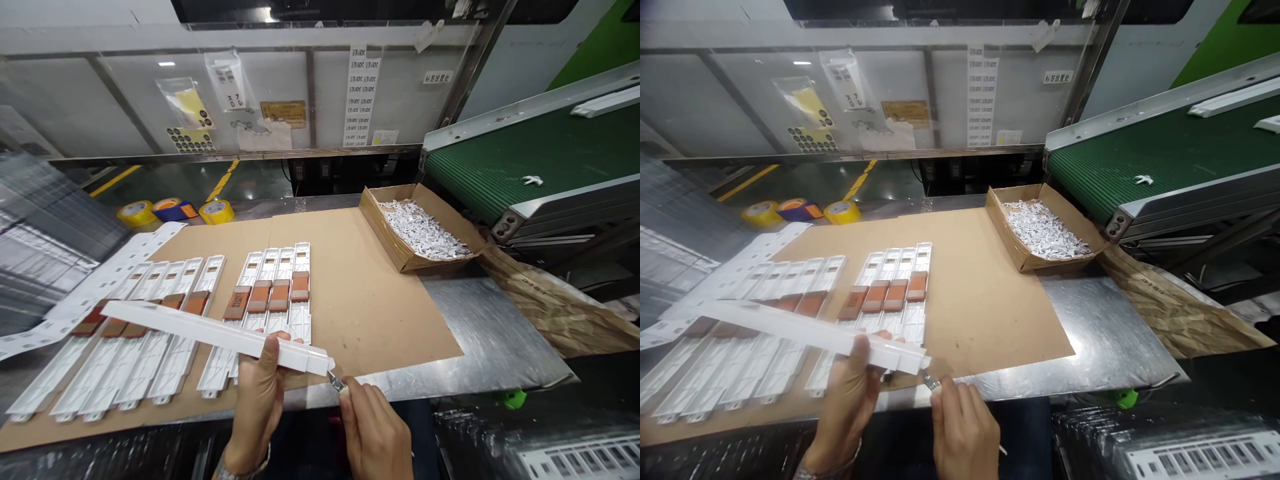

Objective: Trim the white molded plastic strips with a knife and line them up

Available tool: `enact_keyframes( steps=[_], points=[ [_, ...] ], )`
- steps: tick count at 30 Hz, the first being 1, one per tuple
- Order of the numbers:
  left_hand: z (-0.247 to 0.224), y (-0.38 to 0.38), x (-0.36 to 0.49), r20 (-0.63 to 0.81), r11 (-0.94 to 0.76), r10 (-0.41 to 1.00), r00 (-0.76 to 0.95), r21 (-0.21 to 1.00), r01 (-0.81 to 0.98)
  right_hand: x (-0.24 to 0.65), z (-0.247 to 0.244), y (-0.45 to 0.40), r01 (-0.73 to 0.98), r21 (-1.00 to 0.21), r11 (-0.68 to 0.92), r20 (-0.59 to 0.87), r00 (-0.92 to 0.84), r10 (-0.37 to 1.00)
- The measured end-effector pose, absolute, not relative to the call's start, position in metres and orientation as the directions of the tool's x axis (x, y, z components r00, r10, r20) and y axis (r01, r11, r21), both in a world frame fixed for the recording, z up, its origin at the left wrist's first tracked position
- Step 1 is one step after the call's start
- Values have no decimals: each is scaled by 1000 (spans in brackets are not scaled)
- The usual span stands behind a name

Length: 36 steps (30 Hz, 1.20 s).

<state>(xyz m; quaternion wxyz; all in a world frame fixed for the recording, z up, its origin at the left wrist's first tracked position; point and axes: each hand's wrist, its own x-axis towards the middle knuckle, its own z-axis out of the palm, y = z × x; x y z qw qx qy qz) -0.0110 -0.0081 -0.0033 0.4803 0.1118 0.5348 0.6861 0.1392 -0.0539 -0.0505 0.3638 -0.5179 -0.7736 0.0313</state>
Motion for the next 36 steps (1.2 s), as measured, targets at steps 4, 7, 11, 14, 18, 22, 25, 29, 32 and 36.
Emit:
enact_keyframes(
  steps=[4, 7, 11, 14, 18, 22, 25, 29, 32, 36],
  points=[
    [0, -10, -12, -367, 39, 774, -516, 841, -540, 141, -50, -51, 782, -420, 461, 537, -196, 821],
    [3, -11, -12, -372, 42, 776, -509, 836, -548, 146, -51, -46, 801, -404, 441, 559, -166, 812],
    [4, -9, -11, -357, 22, 779, -516, 838, -546, 152, -48, -44, 787, -435, 438, 567, -139, 812],
    [3, -8, -11, -355, 19, 777, -519, 838, -545, 152, -43, -48, 750, -441, 493, 558, -201, 805],
    [2, -8, -11, -365, 31, 776, -514, 837, -546, 147, -41, -52, 741, -422, 523, 565, -236, 790],
    [2, -9, -11, -374, 49, 781, -501, 835, -548, 146, -43, -51, 747, -404, 527, 538, -271, 798],
    [1, -9, -11, -369, 43, 779, -507, 838, -544, 147, -45, -51, 748, -392, 535, 541, -283, 792],
    [0, -9, -11, -371, 47, 781, -503, 838, -544, 149, -45, -51, 750, -383, 539, 541, -291, 789],
    [-1, -10, -11, -384, 60, 779, -496, 833, -550, 148, -43, -50, 751, -375, 544, 552, -291, 782],
    [-2, -10, -12, -394, 73, 782, -482, 827, -557, 148, -42, -51, 747, -385, 542, 550, -286, 785]
  ],
)
